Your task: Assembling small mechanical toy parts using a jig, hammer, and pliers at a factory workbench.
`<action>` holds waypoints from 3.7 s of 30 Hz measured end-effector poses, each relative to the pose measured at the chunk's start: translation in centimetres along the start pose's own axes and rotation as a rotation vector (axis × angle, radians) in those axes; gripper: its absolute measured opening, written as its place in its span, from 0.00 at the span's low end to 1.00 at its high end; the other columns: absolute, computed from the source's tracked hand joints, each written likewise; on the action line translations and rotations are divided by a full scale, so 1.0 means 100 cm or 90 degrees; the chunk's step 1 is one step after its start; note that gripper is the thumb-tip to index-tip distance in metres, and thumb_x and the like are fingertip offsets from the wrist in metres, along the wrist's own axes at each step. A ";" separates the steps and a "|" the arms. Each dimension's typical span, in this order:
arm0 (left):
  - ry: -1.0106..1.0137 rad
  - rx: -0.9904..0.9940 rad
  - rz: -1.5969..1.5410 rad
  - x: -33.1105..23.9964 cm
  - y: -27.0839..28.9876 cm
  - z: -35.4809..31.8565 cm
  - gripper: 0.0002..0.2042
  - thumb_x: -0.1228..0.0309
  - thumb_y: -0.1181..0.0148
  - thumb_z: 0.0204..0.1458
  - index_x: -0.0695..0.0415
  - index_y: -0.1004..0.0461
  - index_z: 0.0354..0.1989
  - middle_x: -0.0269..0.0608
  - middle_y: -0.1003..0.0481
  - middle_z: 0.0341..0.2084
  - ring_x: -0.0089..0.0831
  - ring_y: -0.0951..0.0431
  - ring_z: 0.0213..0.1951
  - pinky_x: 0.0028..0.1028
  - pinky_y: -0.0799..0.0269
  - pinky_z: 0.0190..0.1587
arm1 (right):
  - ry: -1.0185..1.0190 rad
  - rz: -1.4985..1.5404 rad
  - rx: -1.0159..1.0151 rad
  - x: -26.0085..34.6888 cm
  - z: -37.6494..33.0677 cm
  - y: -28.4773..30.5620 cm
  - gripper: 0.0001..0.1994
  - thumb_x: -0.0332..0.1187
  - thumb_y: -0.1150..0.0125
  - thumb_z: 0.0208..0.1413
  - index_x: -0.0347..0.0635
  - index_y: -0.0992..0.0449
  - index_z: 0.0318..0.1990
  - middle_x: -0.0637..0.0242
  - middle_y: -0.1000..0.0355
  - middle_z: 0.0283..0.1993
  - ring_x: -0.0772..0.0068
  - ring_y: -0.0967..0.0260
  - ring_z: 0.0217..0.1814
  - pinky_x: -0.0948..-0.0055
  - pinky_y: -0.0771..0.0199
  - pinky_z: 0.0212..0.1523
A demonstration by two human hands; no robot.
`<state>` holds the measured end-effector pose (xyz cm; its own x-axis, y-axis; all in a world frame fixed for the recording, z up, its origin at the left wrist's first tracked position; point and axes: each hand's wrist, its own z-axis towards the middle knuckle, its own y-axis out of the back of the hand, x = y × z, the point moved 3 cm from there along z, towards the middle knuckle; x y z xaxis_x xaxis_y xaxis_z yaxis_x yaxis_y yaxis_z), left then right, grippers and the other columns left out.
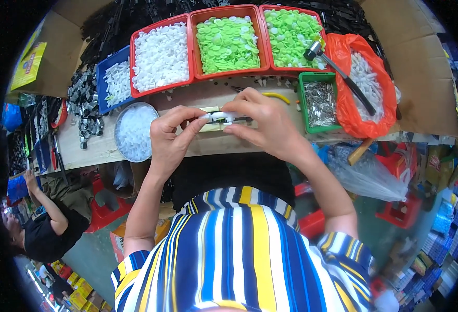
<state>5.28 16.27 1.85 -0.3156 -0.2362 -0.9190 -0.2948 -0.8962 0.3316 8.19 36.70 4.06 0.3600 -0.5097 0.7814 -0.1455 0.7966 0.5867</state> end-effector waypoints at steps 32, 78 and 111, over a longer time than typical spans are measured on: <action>-0.199 0.042 0.264 0.014 -0.021 0.008 0.13 0.74 0.29 0.42 0.61 0.22 0.37 0.42 0.26 0.34 0.42 0.28 0.40 0.38 0.30 0.42 | -0.069 -0.130 0.047 -0.028 -0.014 0.012 0.15 0.28 0.29 0.46 0.35 0.23 0.42 0.59 0.31 0.37 0.55 0.28 0.40 0.62 0.29 0.40; -0.284 0.045 0.344 0.012 -0.047 0.003 0.12 0.76 0.32 0.46 0.61 0.22 0.40 0.41 0.25 0.35 0.40 0.26 0.41 0.37 0.31 0.44 | -0.026 -0.404 -0.295 -0.085 -0.002 0.156 0.14 0.29 0.37 0.55 0.35 0.23 0.48 0.52 0.25 0.45 0.52 0.26 0.46 0.61 0.26 0.49; -0.143 0.003 0.367 0.005 -0.005 0.013 0.08 0.80 0.31 0.43 0.63 0.21 0.34 0.43 0.24 0.31 0.47 0.26 0.44 0.39 0.29 0.48 | -0.401 -0.124 -0.156 -0.297 0.141 0.282 0.41 0.44 0.23 0.41 0.32 0.32 0.63 0.52 0.27 0.58 0.61 0.29 0.56 0.68 0.30 0.58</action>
<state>4.08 17.07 1.49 -0.6070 -0.5966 -0.5249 -0.0242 -0.6464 0.7626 -19.61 69.77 0.39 -0.2547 -0.6827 0.6849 0.1061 0.6843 0.7215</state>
